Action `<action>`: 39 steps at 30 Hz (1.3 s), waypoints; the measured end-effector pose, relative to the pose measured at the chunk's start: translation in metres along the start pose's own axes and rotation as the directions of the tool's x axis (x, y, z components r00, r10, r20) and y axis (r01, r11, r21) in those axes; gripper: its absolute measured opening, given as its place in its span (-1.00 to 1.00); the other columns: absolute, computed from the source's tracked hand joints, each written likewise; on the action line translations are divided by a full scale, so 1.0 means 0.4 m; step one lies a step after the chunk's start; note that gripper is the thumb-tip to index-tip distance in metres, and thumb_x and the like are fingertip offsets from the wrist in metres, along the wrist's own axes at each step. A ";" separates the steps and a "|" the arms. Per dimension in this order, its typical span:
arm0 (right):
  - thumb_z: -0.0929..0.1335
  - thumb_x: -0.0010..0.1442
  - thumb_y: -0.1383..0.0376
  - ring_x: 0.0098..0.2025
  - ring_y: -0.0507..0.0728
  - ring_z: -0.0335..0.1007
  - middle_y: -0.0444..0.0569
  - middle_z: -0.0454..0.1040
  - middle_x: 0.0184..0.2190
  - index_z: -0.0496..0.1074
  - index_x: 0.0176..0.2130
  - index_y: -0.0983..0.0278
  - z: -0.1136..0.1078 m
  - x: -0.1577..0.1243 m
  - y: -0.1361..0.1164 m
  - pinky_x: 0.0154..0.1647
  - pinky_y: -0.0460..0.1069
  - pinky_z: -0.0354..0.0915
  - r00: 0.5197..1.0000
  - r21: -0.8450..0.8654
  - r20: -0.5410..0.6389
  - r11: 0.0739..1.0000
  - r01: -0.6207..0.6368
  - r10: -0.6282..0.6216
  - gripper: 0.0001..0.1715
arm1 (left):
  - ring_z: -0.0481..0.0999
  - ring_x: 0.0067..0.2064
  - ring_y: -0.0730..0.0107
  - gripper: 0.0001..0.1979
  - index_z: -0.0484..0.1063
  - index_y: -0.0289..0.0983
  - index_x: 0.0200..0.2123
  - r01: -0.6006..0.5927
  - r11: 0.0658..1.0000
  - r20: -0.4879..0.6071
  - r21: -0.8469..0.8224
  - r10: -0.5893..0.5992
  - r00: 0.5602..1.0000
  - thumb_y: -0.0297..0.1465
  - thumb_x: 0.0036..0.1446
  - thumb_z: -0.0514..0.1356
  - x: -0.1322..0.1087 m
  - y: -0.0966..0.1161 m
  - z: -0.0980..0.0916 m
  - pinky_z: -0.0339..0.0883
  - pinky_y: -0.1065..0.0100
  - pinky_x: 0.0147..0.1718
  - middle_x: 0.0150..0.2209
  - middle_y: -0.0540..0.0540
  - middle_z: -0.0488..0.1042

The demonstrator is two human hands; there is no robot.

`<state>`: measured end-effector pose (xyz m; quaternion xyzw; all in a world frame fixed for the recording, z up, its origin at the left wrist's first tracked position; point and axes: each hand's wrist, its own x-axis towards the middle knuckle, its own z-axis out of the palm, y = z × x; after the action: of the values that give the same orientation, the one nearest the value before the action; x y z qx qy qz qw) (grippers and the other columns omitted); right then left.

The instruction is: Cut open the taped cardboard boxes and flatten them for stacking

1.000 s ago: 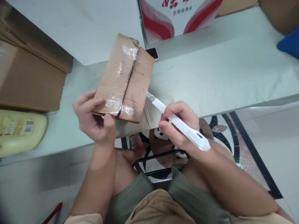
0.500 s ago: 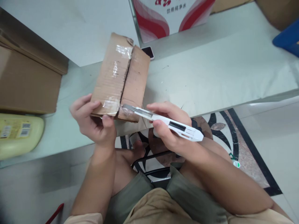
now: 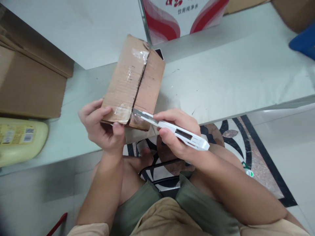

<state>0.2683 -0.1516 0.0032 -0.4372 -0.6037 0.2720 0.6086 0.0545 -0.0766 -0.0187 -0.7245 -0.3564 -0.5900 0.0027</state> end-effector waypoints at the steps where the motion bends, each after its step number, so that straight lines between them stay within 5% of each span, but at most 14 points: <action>1: 0.41 0.40 0.06 -0.36 0.12 0.59 -0.04 0.68 -0.26 0.59 -0.06 0.12 0.001 -0.002 0.000 -0.27 0.06 0.49 1.000 0.012 0.002 1.000 -0.014 0.013 -0.75 | 0.53 0.10 0.09 -0.71 0.51 -0.13 -0.03 -0.005 1.000 0.003 -0.004 0.005 1.000 -0.12 0.29 0.22 0.001 0.003 0.000 0.39 0.00 0.20 0.02 -0.16 0.46; 7: 0.42 0.39 0.08 -0.43 0.08 0.51 -0.05 0.68 -0.25 0.60 -0.04 0.11 0.004 -0.002 -0.013 -0.33 0.04 0.46 0.992 0.068 0.102 0.995 -0.077 0.069 -0.76 | 0.55 0.09 0.12 -0.71 0.50 -0.14 -0.02 -0.024 0.999 0.028 0.026 0.023 0.999 -0.13 0.31 0.20 0.005 0.011 0.000 0.43 0.05 0.16 0.02 -0.15 0.47; 13: 0.38 0.39 0.10 -0.42 0.14 0.53 -0.04 0.66 -0.35 0.65 -0.13 0.11 -0.004 -0.013 -0.008 -0.41 0.08 0.42 0.996 0.250 0.091 0.968 -0.028 0.005 -0.76 | 0.53 0.11 0.11 -0.68 0.52 -0.14 -0.02 0.095 0.995 -0.025 0.018 -0.095 0.995 -0.06 0.36 0.17 0.010 0.004 -0.010 0.36 0.00 0.23 0.01 -0.14 0.50; 17: 0.35 0.41 -0.07 -0.61 0.07 0.41 -0.15 0.54 -0.54 0.64 -0.17 0.10 -0.002 0.001 0.008 -0.66 0.00 0.29 0.988 0.408 -0.132 0.913 -0.021 0.082 -0.61 | 0.53 0.09 0.14 -0.67 0.52 -0.14 -0.04 0.106 0.994 -0.051 0.007 -0.106 0.993 -0.05 0.37 0.18 0.012 -0.009 -0.009 0.38 0.03 0.20 -0.03 -0.12 0.49; 20: 0.31 0.41 -0.15 -0.50 0.10 0.54 -0.13 0.61 -0.42 0.57 -0.09 0.08 -0.005 0.022 0.028 -0.58 -0.01 0.43 0.943 0.199 -0.322 0.980 -0.019 0.083 -0.56 | 0.54 0.05 0.16 -0.59 0.50 -0.15 -0.01 0.101 0.995 -0.112 -0.018 -0.102 0.988 0.03 0.34 0.18 0.010 -0.030 -0.003 0.43 0.05 0.13 -0.06 -0.12 0.47; 24: 0.38 0.35 0.11 -0.05 0.30 0.66 0.10 0.64 0.02 0.47 0.11 0.16 -0.023 0.036 0.080 -0.04 0.24 0.60 0.972 -0.369 -0.041 0.901 -0.229 0.231 -0.62 | 0.58 -0.04 0.20 -0.48 0.51 -0.18 0.03 0.163 0.984 -0.124 -0.071 -0.171 0.977 0.09 0.23 0.26 0.021 -0.041 -0.010 0.49 0.12 0.02 -0.07 -0.15 0.51; 28: 0.43 0.12 0.23 0.29 0.59 0.40 0.39 0.47 0.21 0.21 0.42 0.35 -0.025 0.038 0.131 0.23 0.51 0.39 0.860 -0.737 0.168 0.641 -0.215 0.481 -0.06 | 0.65 -0.05 0.20 -0.57 0.62 -0.30 -0.03 0.190 0.981 -0.046 -0.031 -0.191 0.980 -0.07 0.25 0.31 0.049 -0.017 -0.035 0.51 0.18 -0.05 -0.10 -0.17 0.63; 31: 0.39 0.16 0.27 0.47 0.66 0.16 0.46 0.28 0.39 0.12 0.49 0.32 -0.018 0.037 0.141 0.33 0.60 0.23 0.799 -0.825 0.188 0.533 -0.188 0.572 -0.01 | 0.63 -0.12 0.25 -0.61 0.65 -0.35 -0.12 0.261 0.964 -0.080 -0.056 -0.265 0.961 -0.12 0.31 0.27 0.054 -0.006 -0.043 0.48 0.22 -0.06 -0.20 -0.14 0.65; 34: 0.33 0.23 0.31 0.57 0.67 -0.04 0.48 0.04 0.52 0.18 0.48 0.32 -0.013 0.034 0.139 0.40 0.62 0.10 0.804 -0.832 0.193 0.528 -0.170 0.563 -0.12 | 0.50 -0.29 0.36 -0.54 0.60 -0.36 -0.31 0.324 0.940 -0.211 -0.106 -0.339 0.917 -0.03 0.29 0.27 0.049 -0.016 -0.039 0.44 0.24 -0.08 -0.42 -0.04 0.52; 37: 0.31 0.25 0.31 0.54 0.66 0.06 0.46 0.17 0.47 0.41 0.31 0.38 -0.008 0.030 0.145 0.43 0.56 0.15 0.858 -0.778 0.234 0.617 -0.117 0.457 -0.33 | 0.43 -0.33 0.38 -0.55 0.49 -0.31 -0.38 0.387 0.906 -0.384 -0.172 -0.423 0.821 0.00 0.21 0.27 0.055 -0.037 -0.044 0.47 0.20 -0.07 -0.42 0.01 0.43; 39: 0.31 0.27 0.29 0.48 0.58 0.21 0.39 0.35 0.38 0.54 0.15 0.34 -0.001 0.027 0.149 0.43 0.51 0.21 0.903 -0.695 0.274 0.717 -0.052 0.331 -0.50 | 0.53 -0.17 0.26 -0.61 0.45 -0.26 -0.27 0.445 0.867 -0.445 -0.223 -0.497 0.745 -0.02 0.23 0.18 0.071 -0.049 -0.061 0.46 0.10 0.10 -0.27 -0.05 0.50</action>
<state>0.2818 -0.1146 -0.0429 -0.6270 -0.7167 0.1774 0.2485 0.0250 -0.0577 0.0047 -0.4371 -0.4843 -0.7521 -0.0938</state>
